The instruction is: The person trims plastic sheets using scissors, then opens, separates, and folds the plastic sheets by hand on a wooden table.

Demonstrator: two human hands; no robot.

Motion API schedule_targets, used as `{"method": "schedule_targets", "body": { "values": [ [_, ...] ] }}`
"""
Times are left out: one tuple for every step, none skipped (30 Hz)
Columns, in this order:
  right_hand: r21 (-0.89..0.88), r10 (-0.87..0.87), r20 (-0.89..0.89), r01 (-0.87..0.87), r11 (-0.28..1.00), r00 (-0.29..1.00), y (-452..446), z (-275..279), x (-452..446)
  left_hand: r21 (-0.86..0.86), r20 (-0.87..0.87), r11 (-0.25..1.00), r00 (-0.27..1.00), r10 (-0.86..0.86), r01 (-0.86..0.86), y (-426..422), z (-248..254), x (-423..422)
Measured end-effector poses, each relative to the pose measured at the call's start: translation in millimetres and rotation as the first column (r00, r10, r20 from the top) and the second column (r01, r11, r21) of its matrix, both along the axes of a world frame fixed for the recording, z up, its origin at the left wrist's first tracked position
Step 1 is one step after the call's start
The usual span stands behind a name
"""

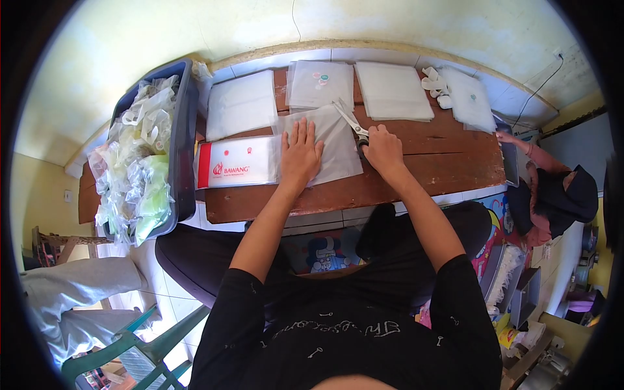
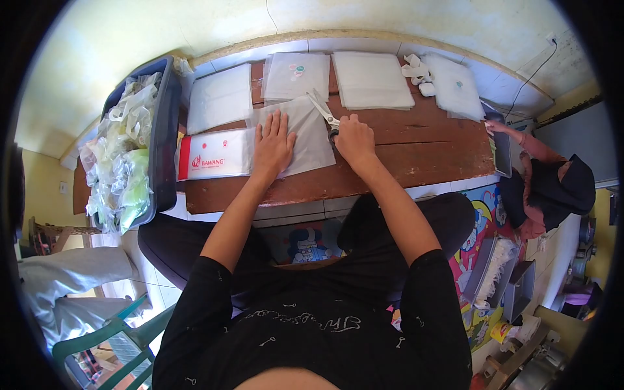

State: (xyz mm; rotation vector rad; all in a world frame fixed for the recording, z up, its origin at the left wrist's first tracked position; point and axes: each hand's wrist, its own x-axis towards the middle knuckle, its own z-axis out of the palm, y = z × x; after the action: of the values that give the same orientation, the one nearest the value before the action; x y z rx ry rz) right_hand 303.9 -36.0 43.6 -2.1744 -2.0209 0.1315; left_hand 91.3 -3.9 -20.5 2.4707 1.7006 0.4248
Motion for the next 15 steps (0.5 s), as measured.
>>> {"method": "schedule_targets", "body": {
  "values": [
    [-0.002, 0.0, -0.002, 0.0, 1.0, 1.0, 0, 0, 0, -0.001, 0.0, 1.0, 1.0, 0.001, -0.001, 0, -1, 0],
    [-0.002, 0.001, -0.002, -0.001, 1.0, 1.0, 1, 0, 0, 0.008, 0.0, 1.0, 1.0, 0.0, 0.0, 0, -1, 0],
    [0.003, 0.003, 0.0, -0.003, 1.0, 1.0, 2, -1, 1, 0.016, 0.001, 1.0, 1.0, -0.001, 0.001, 0, -1, 0],
    [0.01, 0.005, 0.002, -0.005, 1.0, 1.0, 3, -1, 1, 0.016, 0.0, 1.0, 1.0, 0.0, 0.0, 0, -1, 0],
    [0.011, 0.005, 0.002, -0.005, 1.0, 1.0, 4, -1, 1, 0.027, -0.013, 1.0, 1.0, -0.001, 0.002, 0, -1, 0],
    [0.004, 0.007, 0.01, -0.007, 1.0, 1.0, 5, 0, 1, 0.038, -0.027, 0.999, 1.0, -0.002, 0.003, 0, -1, -1],
    [-0.003, 0.009, 0.019, -0.009, 1.0, 1.0, 6, 1, 1, 0.039, -0.028, 0.999, 1.0, -0.001, 0.002, 0, -2, -1],
    [-0.003, 0.01, 0.018, -0.01, 1.0, 1.0, 6, 1, 1, 0.042, -0.023, 0.999, 1.0, -0.005, 0.006, -1, -3, -1],
    [0.003, 0.014, 0.022, -0.014, 1.0, 1.0, 7, 2, 1, 0.047, -0.019, 0.999, 1.0, -0.008, 0.009, -1, -2, -1],
    [0.008, 0.017, 0.025, -0.017, 1.0, 1.0, 8, 2, 1, 0.047, -0.02, 0.999, 1.0, -0.007, 0.008, -1, -2, -1],
    [0.008, 0.018, 0.025, -0.018, 1.0, 1.0, 9, 2, 2, 0.047, -0.013, 0.999, 1.0, -0.008, 0.009, -1, -1, -1],
    [0.008, 0.022, 0.026, -0.022, 1.0, 0.999, 10, 2, 2, 0.047, -0.006, 0.999, 1.0, -0.009, 0.009, -1, -1, -1],
    [0.009, 0.026, 0.027, -0.027, 1.0, 0.999, 11, 2, 1, 0.047, -0.005, 0.999, 1.0, -0.007, 0.008, -1, -2, -1],
    [0.009, 0.028, 0.027, -0.028, 1.0, 0.999, 12, 2, 1, 0.048, 0.0, 0.999, 1.0, -0.008, 0.008, -1, -2, 0],
    [0.008, 0.025, 0.036, -0.025, 1.0, 0.999, 13, 4, 1, 0.047, 0.005, 0.999, 1.0, -0.009, 0.009, -1, -2, 0]
  ]
}}
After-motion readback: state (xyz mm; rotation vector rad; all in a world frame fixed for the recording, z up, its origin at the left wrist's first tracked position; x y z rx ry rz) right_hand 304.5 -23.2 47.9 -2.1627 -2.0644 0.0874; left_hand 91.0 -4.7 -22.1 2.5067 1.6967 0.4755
